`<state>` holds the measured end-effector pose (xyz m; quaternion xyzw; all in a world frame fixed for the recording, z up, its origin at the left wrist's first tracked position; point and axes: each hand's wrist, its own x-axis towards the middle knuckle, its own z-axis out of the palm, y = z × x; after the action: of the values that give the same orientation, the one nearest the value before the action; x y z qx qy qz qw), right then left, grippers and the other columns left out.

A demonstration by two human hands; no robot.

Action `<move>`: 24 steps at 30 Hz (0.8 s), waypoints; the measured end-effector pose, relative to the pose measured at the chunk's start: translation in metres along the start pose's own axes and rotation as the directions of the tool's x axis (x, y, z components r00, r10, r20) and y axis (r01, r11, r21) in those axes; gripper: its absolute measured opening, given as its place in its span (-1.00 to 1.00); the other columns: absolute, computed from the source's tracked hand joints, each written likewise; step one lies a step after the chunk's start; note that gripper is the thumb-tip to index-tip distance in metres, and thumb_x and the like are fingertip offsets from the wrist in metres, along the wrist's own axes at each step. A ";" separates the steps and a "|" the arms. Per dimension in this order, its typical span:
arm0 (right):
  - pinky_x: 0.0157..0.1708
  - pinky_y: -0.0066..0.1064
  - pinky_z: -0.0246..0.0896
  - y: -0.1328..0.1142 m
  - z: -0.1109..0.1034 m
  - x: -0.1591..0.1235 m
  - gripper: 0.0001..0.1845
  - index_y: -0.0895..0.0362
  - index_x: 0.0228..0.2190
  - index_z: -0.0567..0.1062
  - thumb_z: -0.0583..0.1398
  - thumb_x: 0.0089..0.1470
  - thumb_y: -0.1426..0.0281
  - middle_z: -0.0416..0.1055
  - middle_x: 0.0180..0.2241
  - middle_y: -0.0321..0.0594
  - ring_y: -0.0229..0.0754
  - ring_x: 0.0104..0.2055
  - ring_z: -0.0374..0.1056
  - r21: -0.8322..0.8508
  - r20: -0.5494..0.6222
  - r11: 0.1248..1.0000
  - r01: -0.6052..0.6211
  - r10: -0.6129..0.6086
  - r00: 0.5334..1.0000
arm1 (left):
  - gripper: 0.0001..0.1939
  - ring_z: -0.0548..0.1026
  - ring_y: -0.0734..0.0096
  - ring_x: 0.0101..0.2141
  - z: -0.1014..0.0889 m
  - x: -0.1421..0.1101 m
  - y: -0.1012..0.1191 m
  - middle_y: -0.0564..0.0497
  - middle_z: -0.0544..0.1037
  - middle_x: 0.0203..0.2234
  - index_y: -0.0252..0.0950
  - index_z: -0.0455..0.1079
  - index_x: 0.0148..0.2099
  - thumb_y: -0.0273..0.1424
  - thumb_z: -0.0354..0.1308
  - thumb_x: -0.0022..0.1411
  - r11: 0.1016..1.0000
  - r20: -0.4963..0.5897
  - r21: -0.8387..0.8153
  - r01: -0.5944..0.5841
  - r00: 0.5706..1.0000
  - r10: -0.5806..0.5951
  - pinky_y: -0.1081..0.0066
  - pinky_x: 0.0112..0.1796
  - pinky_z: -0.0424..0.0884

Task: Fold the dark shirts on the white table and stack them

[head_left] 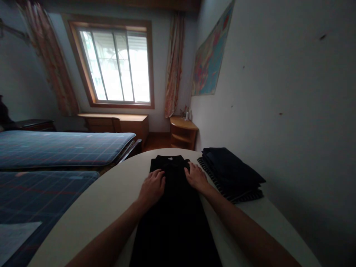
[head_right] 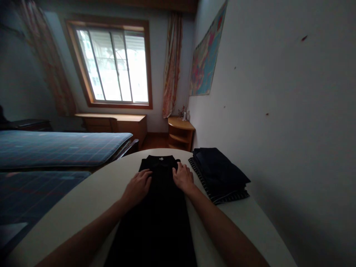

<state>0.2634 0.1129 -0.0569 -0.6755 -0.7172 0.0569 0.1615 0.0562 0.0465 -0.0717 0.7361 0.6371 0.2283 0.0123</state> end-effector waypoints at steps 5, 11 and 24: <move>-0.01 -0.21 0.20 0.011 -0.014 -0.028 -0.52 0.09 0.13 0.36 0.02 0.19 0.33 0.50 -0.05 -0.03 0.01 0.01 0.41 -0.042 0.126 0.997 0.069 -0.064 0.990 | -0.57 0.53 0.14 -0.07 -0.014 0.015 -0.036 -0.16 0.56 -0.06 -0.29 0.27 0.20 -0.36 0.05 0.31 0.963 0.081 -0.012 0.269 0.960 -0.267 0.26 -0.07 0.38; 0.05 -0.36 0.16 0.026 -0.001 -0.027 -0.55 0.09 0.01 0.48 0.03 0.11 0.50 0.47 0.03 -0.13 -0.12 0.07 0.37 0.057 0.135 0.986 0.157 -0.163 0.977 | -0.64 0.58 0.36 -0.22 -0.011 0.027 -0.056 0.02 0.63 -0.22 -0.20 0.37 0.04 -0.51 0.13 0.19 0.947 0.166 -0.099 0.307 0.943 -0.288 0.47 -0.24 0.38; 0.07 -0.31 0.17 0.010 0.018 0.035 -0.53 0.14 0.07 0.47 0.01 0.17 0.54 0.44 0.04 -0.03 -0.08 0.05 0.37 0.035 -0.018 0.997 0.065 -0.064 0.998 | -0.76 0.54 0.24 -0.09 0.010 0.092 -0.051 -0.09 0.60 -0.14 -0.27 0.40 -0.04 -0.49 0.04 0.26 0.961 0.025 -0.050 0.271 0.963 -0.270 0.37 -0.11 0.37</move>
<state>0.2664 0.1511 -0.0714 -0.6494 -0.7362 0.0588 0.1812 0.0196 0.1459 -0.0674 0.6437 0.7252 0.2345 0.0687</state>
